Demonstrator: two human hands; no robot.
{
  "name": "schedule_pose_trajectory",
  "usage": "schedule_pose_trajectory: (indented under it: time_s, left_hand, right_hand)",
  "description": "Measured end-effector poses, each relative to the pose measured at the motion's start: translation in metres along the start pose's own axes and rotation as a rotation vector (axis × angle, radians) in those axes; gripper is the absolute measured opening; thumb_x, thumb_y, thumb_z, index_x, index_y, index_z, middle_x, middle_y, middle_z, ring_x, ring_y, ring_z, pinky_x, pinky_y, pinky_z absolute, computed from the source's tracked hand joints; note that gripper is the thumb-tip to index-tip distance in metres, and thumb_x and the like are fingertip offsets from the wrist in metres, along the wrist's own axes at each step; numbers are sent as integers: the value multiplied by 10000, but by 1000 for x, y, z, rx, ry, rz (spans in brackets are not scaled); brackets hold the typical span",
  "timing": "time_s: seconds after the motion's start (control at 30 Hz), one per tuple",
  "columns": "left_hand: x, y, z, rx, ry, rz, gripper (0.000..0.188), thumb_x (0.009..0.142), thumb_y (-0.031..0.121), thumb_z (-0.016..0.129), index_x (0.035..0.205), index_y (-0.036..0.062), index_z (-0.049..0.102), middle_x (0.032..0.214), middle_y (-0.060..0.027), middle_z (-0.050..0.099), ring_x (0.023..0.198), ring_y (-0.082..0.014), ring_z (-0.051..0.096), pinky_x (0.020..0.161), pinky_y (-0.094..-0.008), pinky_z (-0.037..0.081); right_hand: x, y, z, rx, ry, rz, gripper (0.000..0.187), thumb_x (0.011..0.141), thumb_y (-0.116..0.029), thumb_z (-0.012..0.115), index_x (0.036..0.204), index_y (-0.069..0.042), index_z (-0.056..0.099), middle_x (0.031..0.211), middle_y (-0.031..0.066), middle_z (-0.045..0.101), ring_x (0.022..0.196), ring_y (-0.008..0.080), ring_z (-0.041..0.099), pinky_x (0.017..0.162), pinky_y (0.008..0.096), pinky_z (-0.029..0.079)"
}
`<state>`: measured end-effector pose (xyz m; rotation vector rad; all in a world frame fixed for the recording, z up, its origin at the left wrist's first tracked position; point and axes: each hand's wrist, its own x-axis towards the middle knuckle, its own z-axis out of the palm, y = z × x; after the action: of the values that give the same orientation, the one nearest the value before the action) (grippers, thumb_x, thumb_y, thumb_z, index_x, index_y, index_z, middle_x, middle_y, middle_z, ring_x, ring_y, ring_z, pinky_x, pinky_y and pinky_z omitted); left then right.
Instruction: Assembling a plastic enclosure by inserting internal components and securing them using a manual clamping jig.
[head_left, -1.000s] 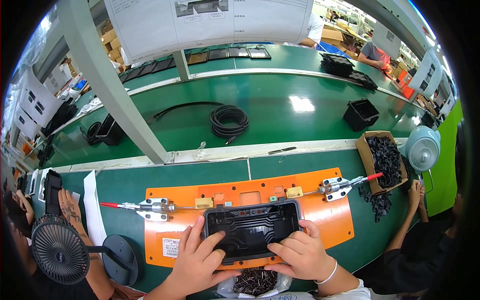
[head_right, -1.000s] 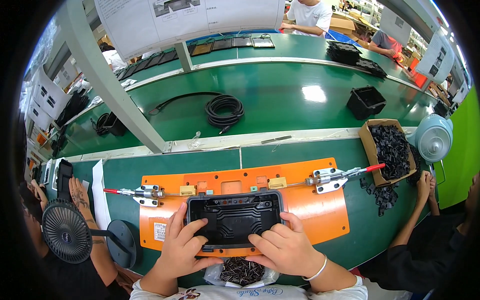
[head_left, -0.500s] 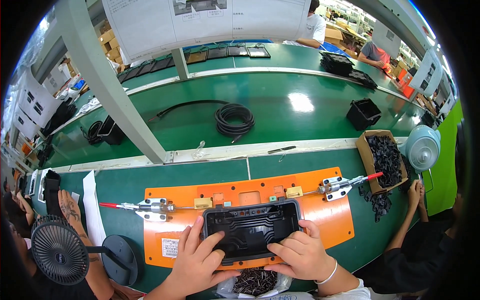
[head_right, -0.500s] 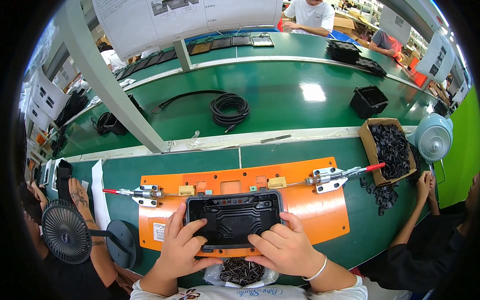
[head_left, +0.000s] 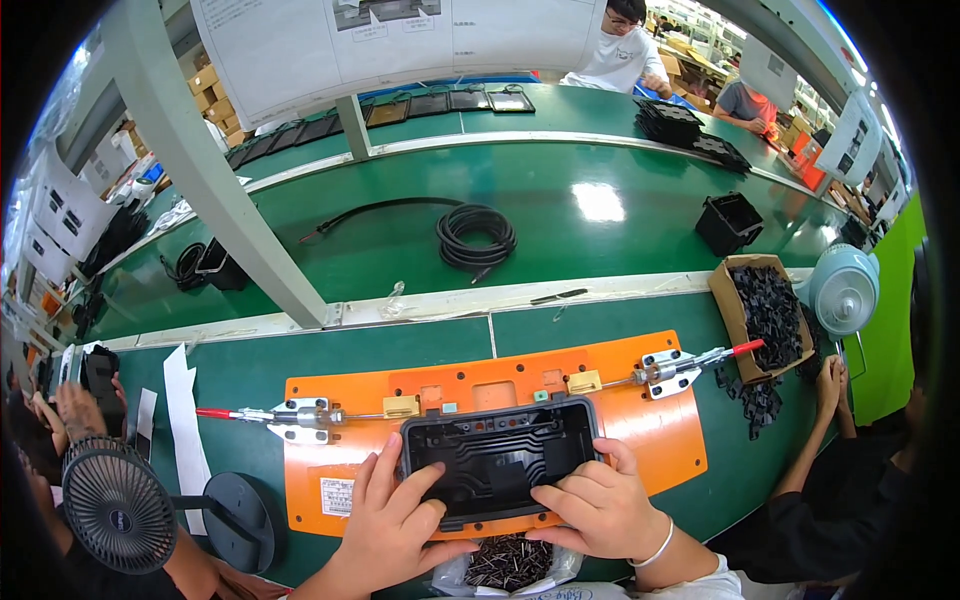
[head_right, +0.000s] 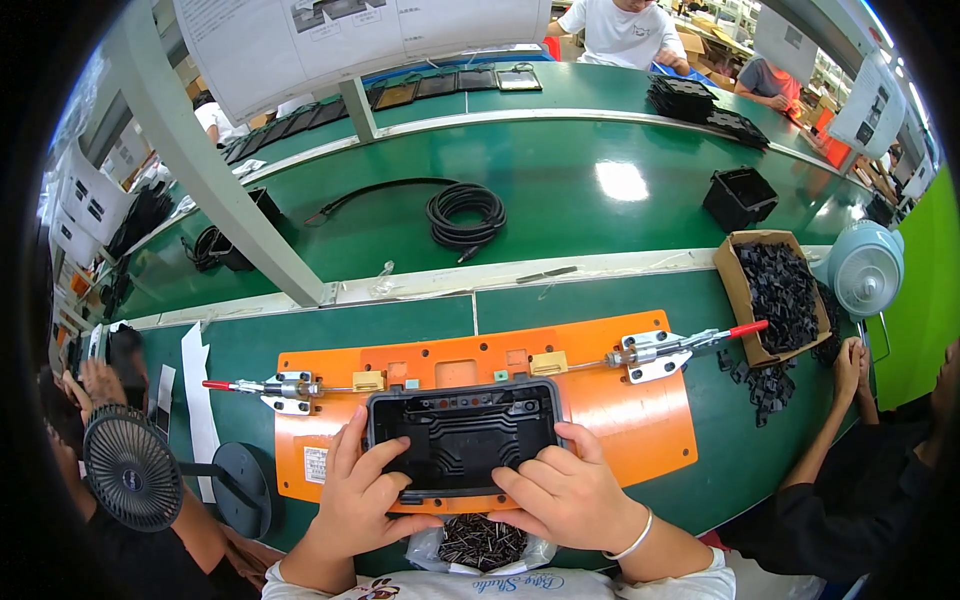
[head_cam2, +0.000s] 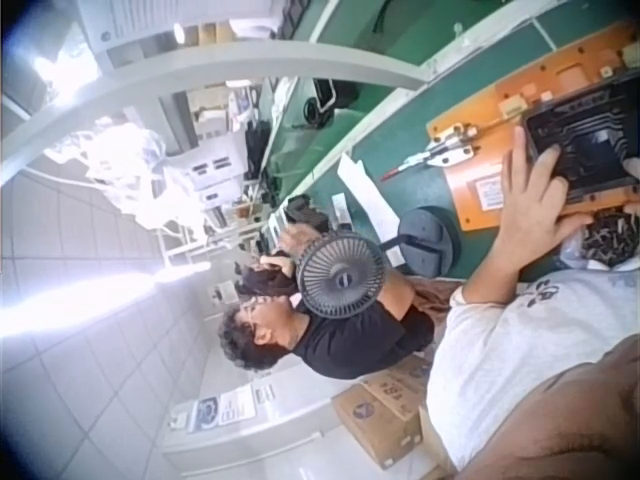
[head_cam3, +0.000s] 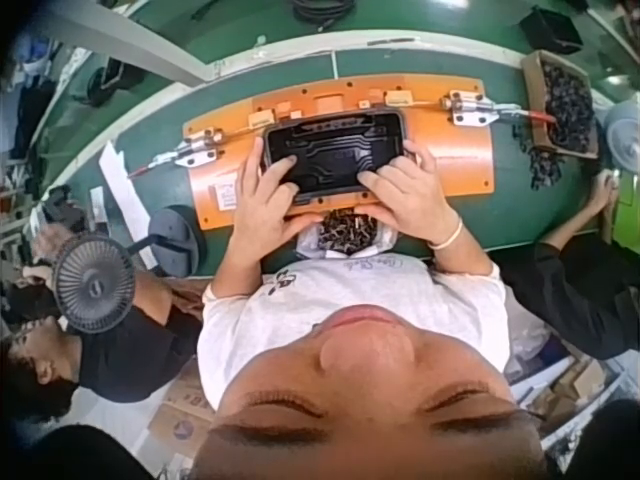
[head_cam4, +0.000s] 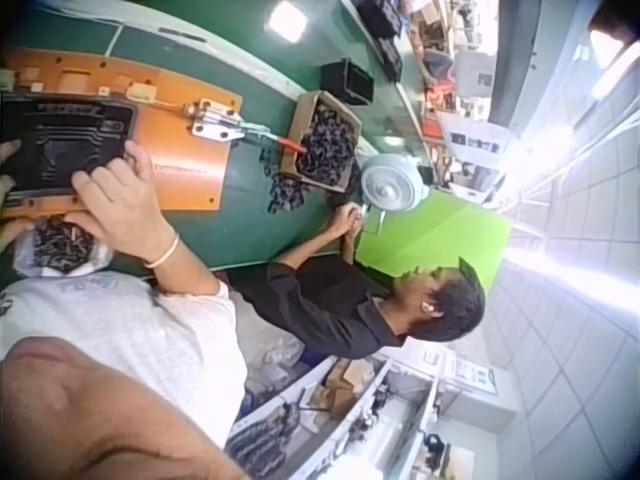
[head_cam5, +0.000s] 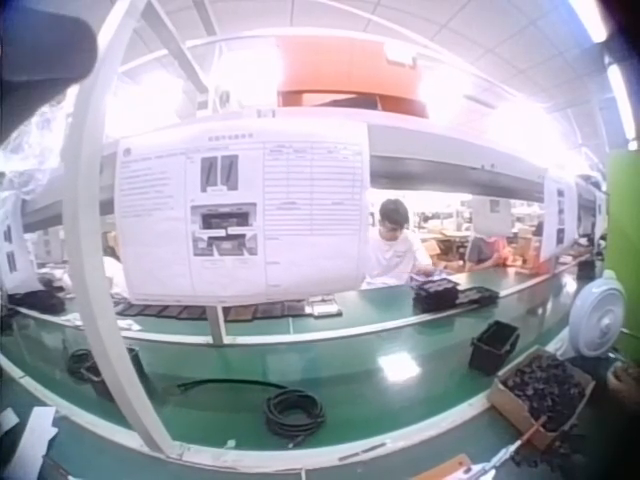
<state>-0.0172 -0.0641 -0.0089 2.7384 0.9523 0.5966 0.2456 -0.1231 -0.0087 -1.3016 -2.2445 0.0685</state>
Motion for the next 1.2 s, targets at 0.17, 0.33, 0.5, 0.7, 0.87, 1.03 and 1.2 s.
schedule_pose_trajectory:
  time_s: [0.17, 0.33, 0.5, 0.7, 0.87, 1.03, 1.2]
  left_hand:
    - [0, 2, 1, 31, -2, -12, 545, 645, 572, 773, 767, 71, 595, 1196, -144, 589, 1331, -519, 321, 1002, -615, 309]
    - [-1, 1, 1, 22, 2, -13, 551, 644, 579, 770, 766, 73, 588, 1197, -145, 589, 1335, -516, 317, 998, -619, 305]
    - [-2, 0, 2, 25, 1, -10, 554, 646, 580, 768, 770, 73, 585, 1196, -146, 587, 1339, -518, 312, 995, -621, 303]
    - [0, 1, 1, 8, 5, -9, 554, 641, 568, 778, 764, 69, 572, 1189, -148, 584, 1327, -528, 323, 989, -620, 309]
    - [0, 1, -1, 6, -10, -13, 564, 629, 561, 789, 770, 64, 566, 1172, -151, 583, 1317, -537, 330, 990, -622, 310]
    - [-1, 2, 1, 18, -6, -2, 576, 625, 562, 793, 782, 57, 563, 1164, -156, 578, 1315, -543, 326, 996, -621, 309]
    - [-1, 2, 1, 27, -5, -16, 600, 612, 573, 793, 795, 49, 564, 1167, -166, 572, 1310, -549, 324, 996, -618, 318]
  right_hand:
    - [0, 1, 1, 2, 5, -1, 396, 733, -436, 755, 960, -121, 676, 716, -43, 582, 683, 131, 570, 989, 418, 312]
    - [0, -1, 0, -8, 1, 0, 394, 737, -440, 753, 959, -124, 674, 719, -48, 583, 681, 127, 572, 989, 415, 311]
    - [0, 0, 0, -7, -5, 0, 385, 747, -444, 749, 952, -126, 675, 728, -48, 588, 686, 125, 575, 991, 417, 312]
    - [0, 1, -1, 10, 1, -2, 390, 746, -435, 755, 965, -122, 678, 739, -44, 594, 680, 127, 567, 987, 414, 320]
    - [2, 1, -2, 15, 6, -8, 391, 746, -424, 759, 979, -121, 681, 745, -44, 585, 686, 125, 559, 998, 413, 317]
    - [0, 2, -3, 15, -1, -4, 370, 756, -417, 755, 976, -128, 680, 759, -45, 575, 703, 120, 554, 1004, 403, 320]
    - [-1, 3, 0, 2, 7, -24, 342, 776, -421, 737, 973, -148, 674, 769, -52, 545, 717, 113, 542, 986, 392, 333]
